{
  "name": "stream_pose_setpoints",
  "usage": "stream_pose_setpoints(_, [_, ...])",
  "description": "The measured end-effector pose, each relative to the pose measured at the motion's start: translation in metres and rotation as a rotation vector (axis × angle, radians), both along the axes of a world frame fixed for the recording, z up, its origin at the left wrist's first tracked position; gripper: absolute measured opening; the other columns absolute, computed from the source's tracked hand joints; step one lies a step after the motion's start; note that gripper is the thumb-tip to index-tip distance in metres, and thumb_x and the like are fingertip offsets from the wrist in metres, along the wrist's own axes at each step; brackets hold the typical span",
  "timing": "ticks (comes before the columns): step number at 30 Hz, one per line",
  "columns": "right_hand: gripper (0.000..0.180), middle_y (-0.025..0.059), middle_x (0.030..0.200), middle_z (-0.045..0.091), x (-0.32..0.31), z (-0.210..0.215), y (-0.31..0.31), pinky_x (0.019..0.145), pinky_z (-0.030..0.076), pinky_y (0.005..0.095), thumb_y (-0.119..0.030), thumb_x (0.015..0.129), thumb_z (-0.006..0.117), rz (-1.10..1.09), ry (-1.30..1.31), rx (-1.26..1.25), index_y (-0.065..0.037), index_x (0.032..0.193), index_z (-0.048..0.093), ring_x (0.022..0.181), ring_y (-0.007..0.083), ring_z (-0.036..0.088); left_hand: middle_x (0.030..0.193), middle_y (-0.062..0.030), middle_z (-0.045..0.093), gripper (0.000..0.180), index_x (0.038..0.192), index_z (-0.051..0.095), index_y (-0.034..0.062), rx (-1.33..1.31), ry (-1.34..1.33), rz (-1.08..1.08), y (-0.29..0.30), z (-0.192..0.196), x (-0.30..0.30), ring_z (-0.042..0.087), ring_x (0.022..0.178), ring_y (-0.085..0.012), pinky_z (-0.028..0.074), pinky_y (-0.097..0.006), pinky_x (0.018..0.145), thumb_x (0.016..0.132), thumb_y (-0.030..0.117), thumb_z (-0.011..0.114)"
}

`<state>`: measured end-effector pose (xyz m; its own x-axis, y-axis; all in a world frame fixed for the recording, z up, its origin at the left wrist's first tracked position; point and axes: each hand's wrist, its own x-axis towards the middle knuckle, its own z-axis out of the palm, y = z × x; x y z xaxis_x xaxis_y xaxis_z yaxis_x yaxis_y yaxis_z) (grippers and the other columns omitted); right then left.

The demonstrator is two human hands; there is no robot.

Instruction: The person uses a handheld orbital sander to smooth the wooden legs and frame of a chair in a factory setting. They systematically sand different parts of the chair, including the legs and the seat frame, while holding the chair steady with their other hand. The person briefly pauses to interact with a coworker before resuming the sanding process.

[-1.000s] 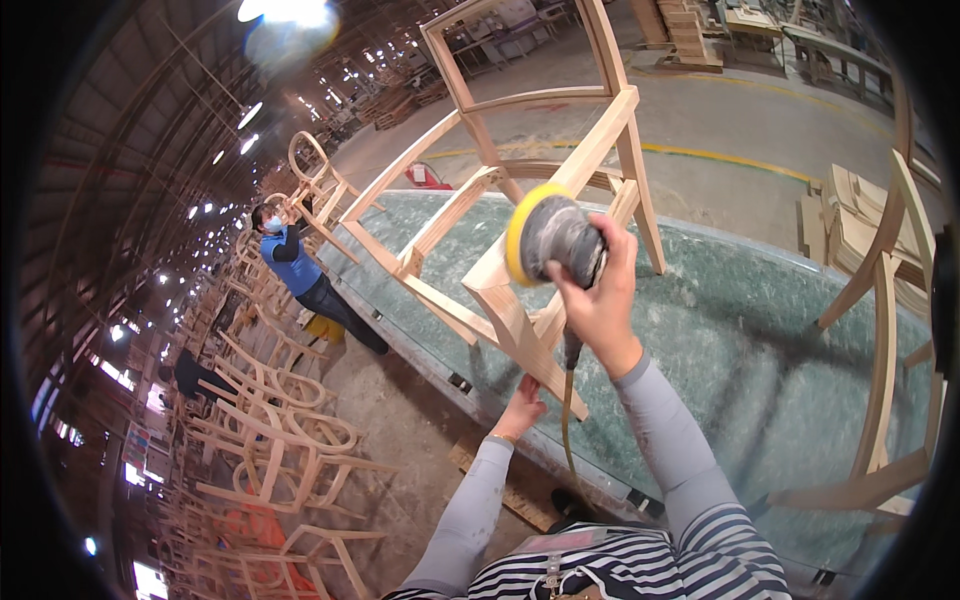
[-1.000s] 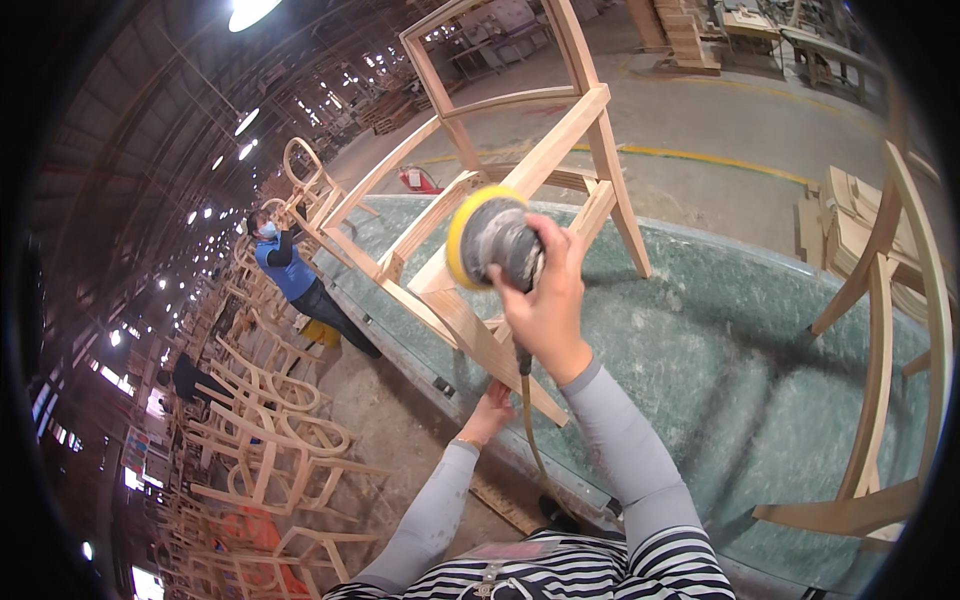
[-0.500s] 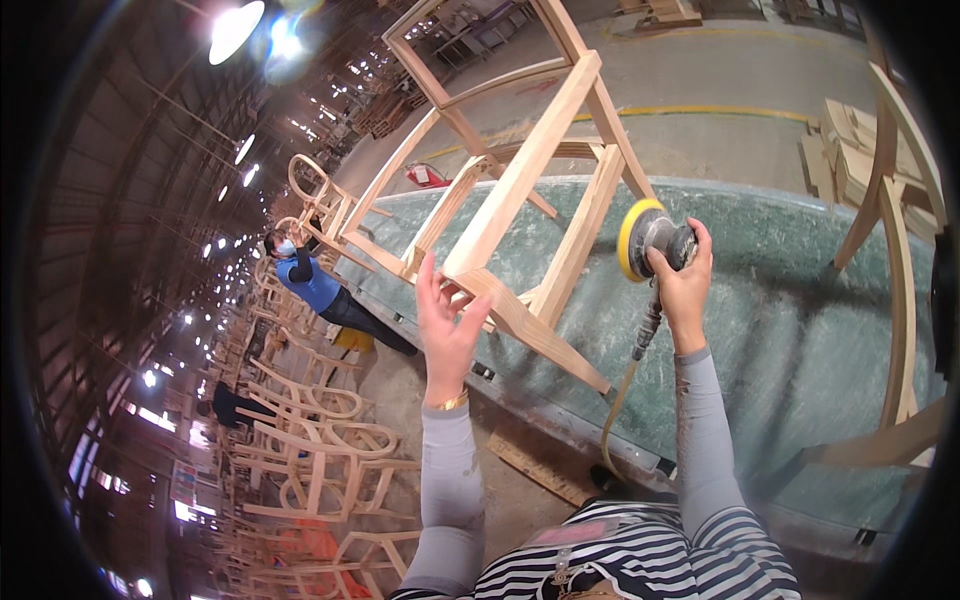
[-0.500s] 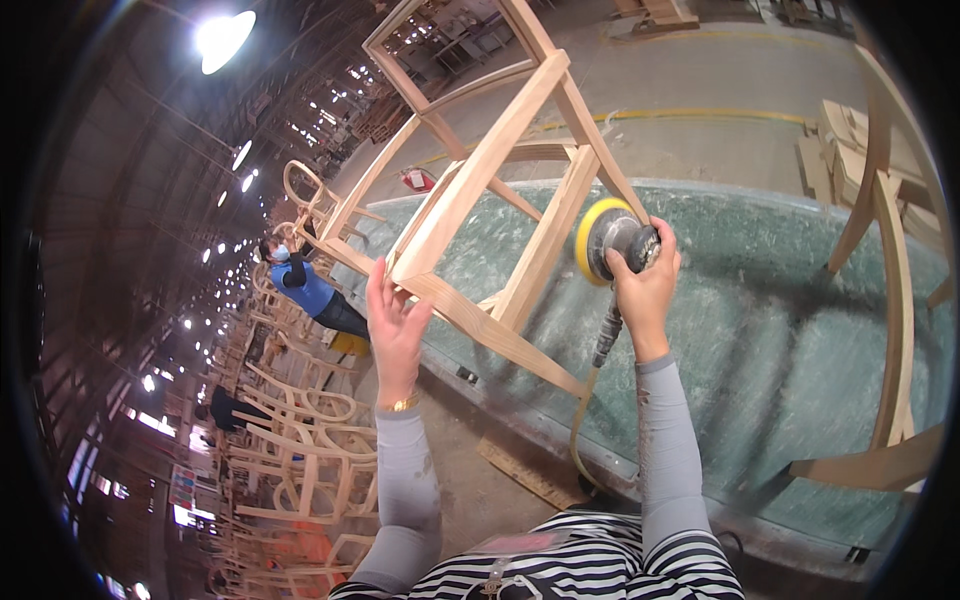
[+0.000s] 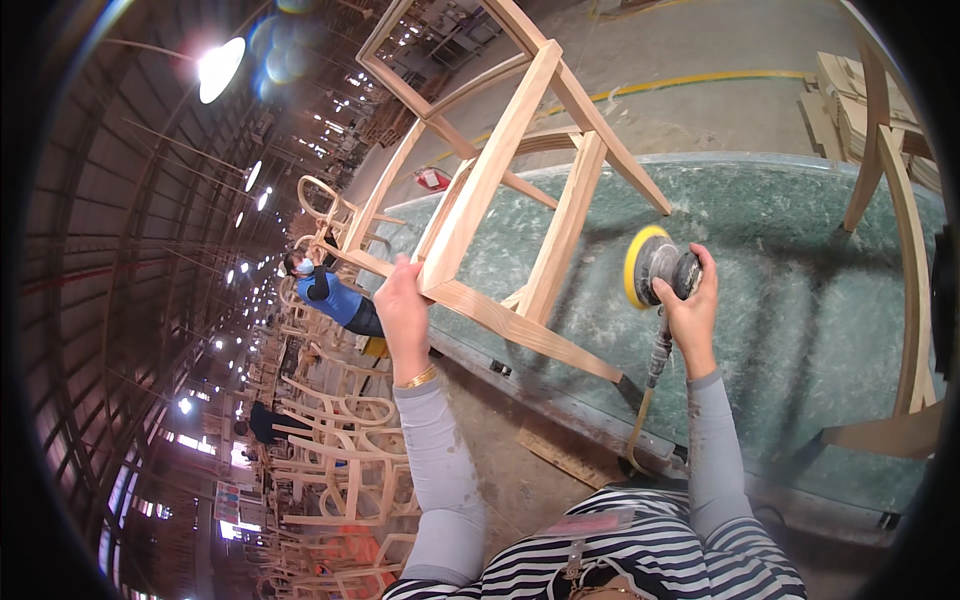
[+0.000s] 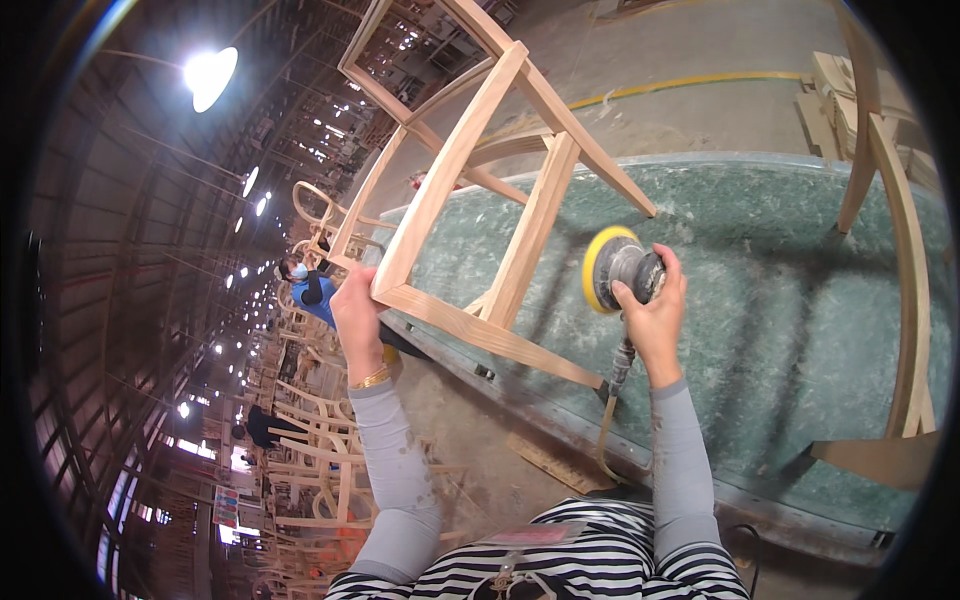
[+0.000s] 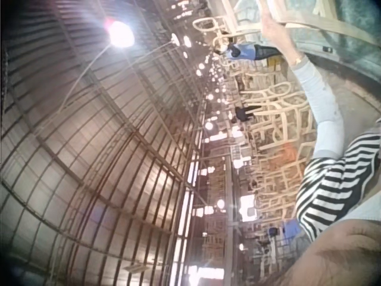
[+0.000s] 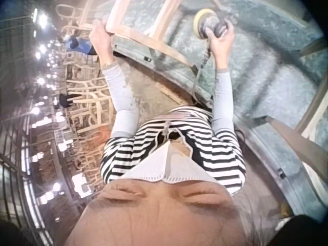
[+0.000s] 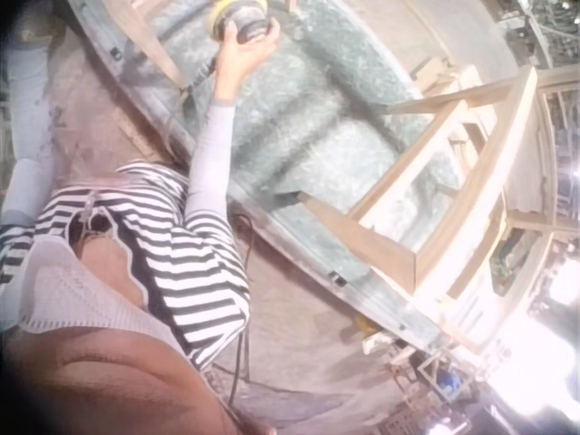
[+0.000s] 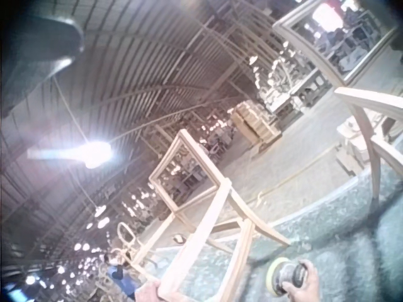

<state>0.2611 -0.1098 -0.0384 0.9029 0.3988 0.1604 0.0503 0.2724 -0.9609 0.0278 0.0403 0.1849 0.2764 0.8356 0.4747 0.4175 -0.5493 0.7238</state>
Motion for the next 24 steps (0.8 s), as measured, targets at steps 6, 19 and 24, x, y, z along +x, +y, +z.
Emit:
stream_pose_setpoints(6, [0.067,0.0152,0.12,0.047,-0.025,0.053,0.0,0.094,0.045,0.0404,-0.005,0.068,0.078,0.093,-0.251,0.226,-0.01,0.128,0.049,0.111,0.0305,0.053,0.117,-0.0143,0.061,0.038,0.122,0.053,-0.005,-0.41,-0.43,-0.316,0.016,-0.087,-0.062,0.059,0.11,-0.0233,0.047,-0.039,0.096,0.084,-0.003,0.051])
stream_pose_setpoints(19, [0.061,0.022,0.119,0.046,-0.09,0.146,0.071,0.084,0.048,0.0454,-0.007,0.067,0.077,0.189,-0.608,0.43,-0.016,0.123,0.055,0.106,0.0427,0.051,0.133,-0.0096,0.052,0.07,0.136,0.044,-0.0025,-0.418,-0.037,-0.303,-0.003,-0.142,-0.054,0.048,0.127,-0.0212,0.031,-0.035,0.111,0.066,-0.011,0.048])
stream_pose_setpoints(24, [0.06,0.0182,0.116,0.055,-0.084,0.168,0.071,0.085,0.048,0.0455,-0.005,0.067,0.079,0.157,-0.7,0.471,-0.01,0.121,0.053,0.111,0.0414,0.051,0.128,-0.0098,0.055,0.068,0.134,0.045,-0.0042,-0.396,-0.057,-0.357,-0.004,-0.139,-0.051,0.049,0.126,-0.0213,0.032,-0.035,0.11,0.066,-0.009,0.048])
